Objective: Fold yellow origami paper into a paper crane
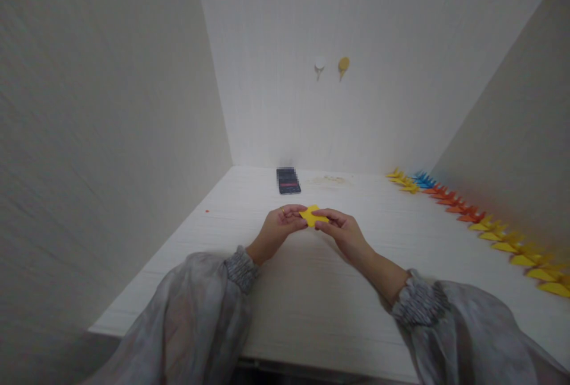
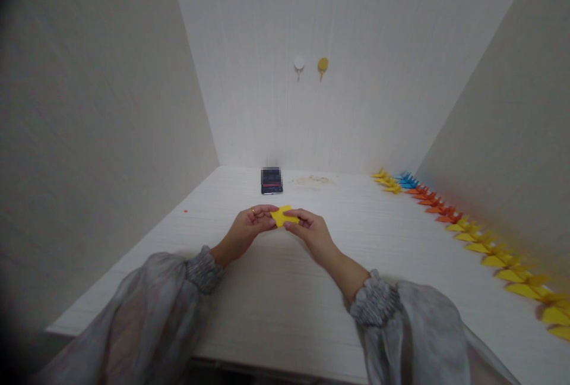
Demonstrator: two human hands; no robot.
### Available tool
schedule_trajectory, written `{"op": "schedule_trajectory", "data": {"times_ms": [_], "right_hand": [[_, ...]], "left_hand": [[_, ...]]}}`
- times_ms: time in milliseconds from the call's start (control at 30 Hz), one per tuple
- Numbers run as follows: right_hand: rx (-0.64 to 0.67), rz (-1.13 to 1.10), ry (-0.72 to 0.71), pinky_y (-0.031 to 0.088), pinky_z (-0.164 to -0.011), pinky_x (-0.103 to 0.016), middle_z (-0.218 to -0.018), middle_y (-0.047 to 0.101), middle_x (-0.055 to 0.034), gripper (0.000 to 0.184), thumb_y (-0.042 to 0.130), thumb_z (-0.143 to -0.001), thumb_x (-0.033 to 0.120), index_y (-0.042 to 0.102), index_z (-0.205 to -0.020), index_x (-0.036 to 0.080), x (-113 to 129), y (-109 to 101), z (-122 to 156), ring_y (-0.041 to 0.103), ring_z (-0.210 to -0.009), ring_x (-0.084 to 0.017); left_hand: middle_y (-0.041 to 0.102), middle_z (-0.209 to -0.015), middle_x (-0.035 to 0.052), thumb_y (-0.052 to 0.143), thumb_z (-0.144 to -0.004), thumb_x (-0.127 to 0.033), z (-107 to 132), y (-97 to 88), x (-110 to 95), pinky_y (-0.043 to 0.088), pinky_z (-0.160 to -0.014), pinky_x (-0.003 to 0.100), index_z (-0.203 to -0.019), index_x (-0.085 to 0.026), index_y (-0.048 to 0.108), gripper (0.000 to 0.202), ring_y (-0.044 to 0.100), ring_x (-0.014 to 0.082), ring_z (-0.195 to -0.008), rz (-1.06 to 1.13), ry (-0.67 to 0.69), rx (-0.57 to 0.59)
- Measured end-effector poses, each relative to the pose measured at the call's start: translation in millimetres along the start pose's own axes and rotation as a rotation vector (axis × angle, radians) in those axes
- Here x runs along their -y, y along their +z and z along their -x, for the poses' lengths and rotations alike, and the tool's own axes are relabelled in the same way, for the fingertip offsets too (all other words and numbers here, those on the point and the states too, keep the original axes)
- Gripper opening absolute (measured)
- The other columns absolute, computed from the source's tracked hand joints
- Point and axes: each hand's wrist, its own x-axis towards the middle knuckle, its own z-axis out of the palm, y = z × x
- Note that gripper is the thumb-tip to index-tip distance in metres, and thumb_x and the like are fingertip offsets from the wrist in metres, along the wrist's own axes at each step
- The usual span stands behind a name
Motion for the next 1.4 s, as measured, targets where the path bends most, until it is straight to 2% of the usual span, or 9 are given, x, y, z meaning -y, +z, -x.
{"op": "schedule_trajectory", "data": {"times_ms": [200, 567, 733, 867, 1000, 1200, 1300, 1400], "right_hand": [[0.02, -0.079, 0.041, 0.044, -0.071, -0.028, -0.085, 0.065, -0.003, 0.024, 0.068, -0.058, 0.024, 0.065, -0.081, 0.02, -4.7, -0.6, -1.4, 0.058, -0.07, -0.012], [0.045, -0.101, 0.016, 0.044, -0.072, -0.031, -0.078, 0.065, -0.0048, 0.023, 0.064, -0.064, 0.028, 0.065, -0.084, 0.017, -8.8, -3.3, -2.7, 0.057, -0.066, -0.012], [0.071, -0.093, 0.048, 0.045, -0.07, -0.029, -0.08, 0.065, -0.0031, 0.021, 0.067, -0.061, 0.024, 0.065, -0.081, 0.018, -5.2, 0.1, -0.8, 0.058, -0.069, -0.012], [0.122, -0.069, 0.048, 0.045, -0.073, -0.029, -0.083, 0.065, -0.0015, 0.024, 0.069, -0.057, 0.022, 0.064, -0.081, 0.02, -2.5, 2.8, 0.8, 0.059, -0.074, -0.013], [0.082, -0.073, 0.005, 0.046, -0.073, -0.03, -0.083, 0.065, -0.0007, 0.026, 0.07, -0.056, 0.021, 0.062, -0.08, 0.022, -2.1, 2.2, 0.5, 0.059, -0.076, -0.014], [0.01, 0.066, -0.077, 0.046, -0.06, -0.027, -0.062, 0.061, 0.001, 0.017, 0.068, -0.059, 0.024, 0.058, -0.073, 0.019, -3.3, -2.9, -0.5, 0.058, -0.058, -0.013], [0.003, 0.171, -0.148, 0.045, -0.059, -0.026, -0.062, 0.06, 0.0009, 0.015, 0.067, -0.061, 0.025, 0.057, -0.071, 0.018, -4.4, -4.8, -1.2, 0.057, -0.058, -0.012], [0.019, 0.23, -0.183, 0.045, -0.061, -0.026, -0.063, 0.06, 0.0001, 0.013, 0.066, -0.062, 0.024, 0.058, -0.07, 0.018, -3.8, -4.8, -1.3, 0.057, -0.06, -0.012]], "left_hand": [[0.064, -0.084, 0.0056, 0.066, -0.059, -0.018, -1.9, 0.8, 1.5, 0.046, -0.074, 0.027, -0.092, -0.012, 0.056, 0.035, 0.06, 0.0119, -0.074, -0.019, 0.014, -0.022], [0.064, -0.085, 0.0058, 0.067, -0.058, -0.018, -1.1, 0.0, 1.8, 0.046, -0.076, 0.028, -0.091, -0.012, 0.056, 0.035, 0.06, 0.0129, -0.076, -0.028, 0.035, -0.002], [0.064, -0.069, 0.0022, 0.068, -0.057, -0.018, -1.4, -0.2, 2.4, 0.047, -0.068, 0.026, -0.079, -0.012, 0.056, 0.026, 0.061, 0.0118, -0.066, -0.042, -0.014, 0.014], [0.064, -0.069, 0.0018, 0.069, -0.056, -0.019, -1.9, 0.4, 2.2, 0.047, -0.067, 0.026, -0.072, -0.011, 0.057, 0.022, 0.06, 0.0113, -0.065, -0.07, -0.016, 0.007], [0.064, -0.07, 0.0012, 0.07, -0.055, -0.019, -2.1, -0.1, 2.5, 0.046, -0.068, 0.024, -0.068, -0.011, 0.056, 0.02, 0.059, 0.0097, -0.066, -0.069, 0.017, -0.034], [0.063, -0.07, 0.0005, 0.07, -0.054, -0.02, -1.0, 0.4, 1.8, 0.046, -0.064, 0.024, -0.071, -0.012, 0.053, 0.025, 0.059, 0.0096, -0.065, -0.056, 0.035, -0.004], [0.062, -0.072, 0.0007, 0.071, -0.052, -0.021, -1.2, 2.7, 0.2, 0.046, -0.062, 0.024, -0.073, -0.012, 0.052, 0.03, 0.058, 0.01, -0.064, -0.08, 0.01, 0.023], [0.061, -0.069, 0.0007, 0.071, -0.052, -0.023, -1.9, 4.2, -0.4, 0.044, -0.06, 0.024, -0.071, -0.012, 0.053, 0.028, 0.057, 0.0099, -0.062, -0.115, 0.021, -0.005]]}}
